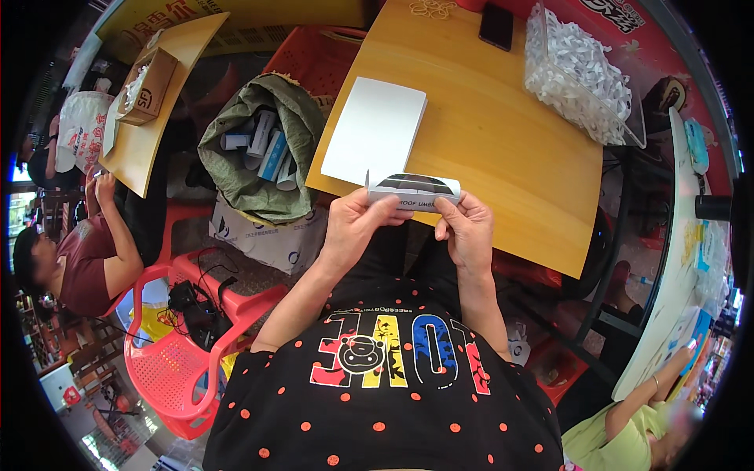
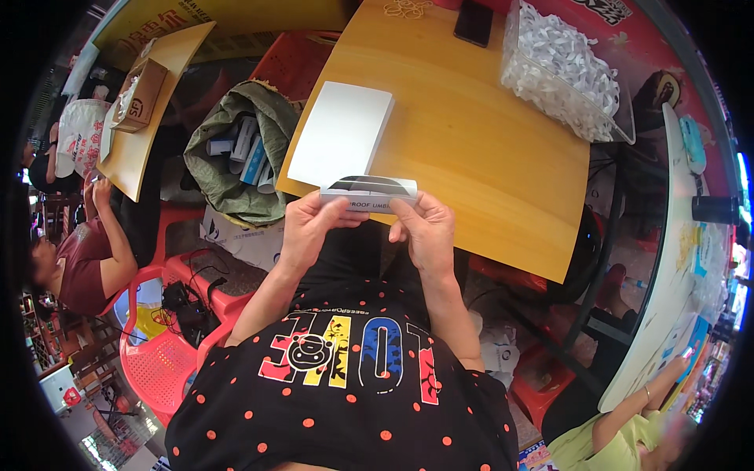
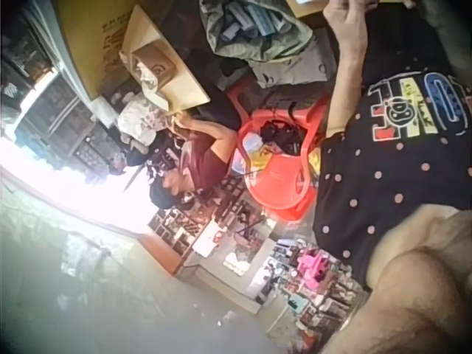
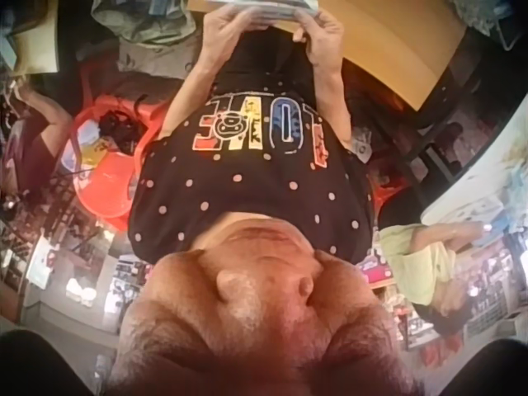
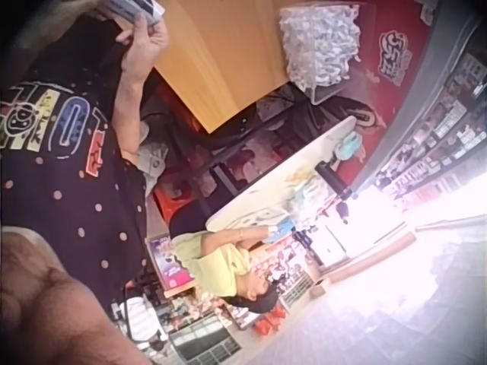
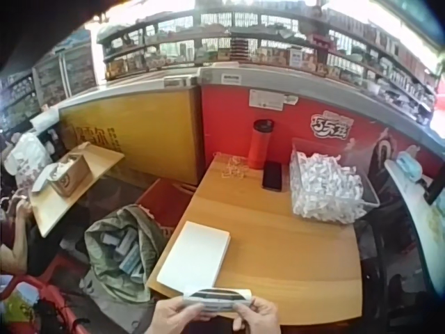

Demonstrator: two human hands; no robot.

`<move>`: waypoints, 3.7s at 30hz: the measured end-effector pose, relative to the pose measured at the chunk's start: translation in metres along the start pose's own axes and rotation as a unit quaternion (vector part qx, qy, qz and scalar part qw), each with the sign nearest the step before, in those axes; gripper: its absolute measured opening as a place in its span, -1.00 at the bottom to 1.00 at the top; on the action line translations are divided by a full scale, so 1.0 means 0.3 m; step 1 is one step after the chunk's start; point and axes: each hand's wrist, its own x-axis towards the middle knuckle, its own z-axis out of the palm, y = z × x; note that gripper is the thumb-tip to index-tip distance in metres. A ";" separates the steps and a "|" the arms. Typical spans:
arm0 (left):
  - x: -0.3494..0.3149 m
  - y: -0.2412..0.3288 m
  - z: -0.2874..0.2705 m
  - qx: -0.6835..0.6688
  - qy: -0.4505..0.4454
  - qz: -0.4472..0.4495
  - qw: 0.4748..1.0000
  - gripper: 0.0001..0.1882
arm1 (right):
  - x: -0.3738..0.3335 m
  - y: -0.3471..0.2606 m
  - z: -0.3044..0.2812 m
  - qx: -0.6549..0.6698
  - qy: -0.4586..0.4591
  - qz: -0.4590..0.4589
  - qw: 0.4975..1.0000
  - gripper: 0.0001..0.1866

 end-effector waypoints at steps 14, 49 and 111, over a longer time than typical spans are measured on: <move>-0.002 0.023 -0.016 0.033 0.032 0.046 0.998 -0.81 | -0.024 -0.089 0.019 -0.400 0.062 -0.202 0.892 -0.73; -0.025 0.056 0.022 0.360 0.075 0.333 0.869 -0.82 | 0.043 -0.207 0.049 -0.585 -0.166 -0.420 0.674 -0.78; -0.028 0.036 -0.073 0.447 0.021 0.428 0.786 -0.68 | 0.095 -0.247 0.024 -0.539 -0.217 0.005 0.814 -0.78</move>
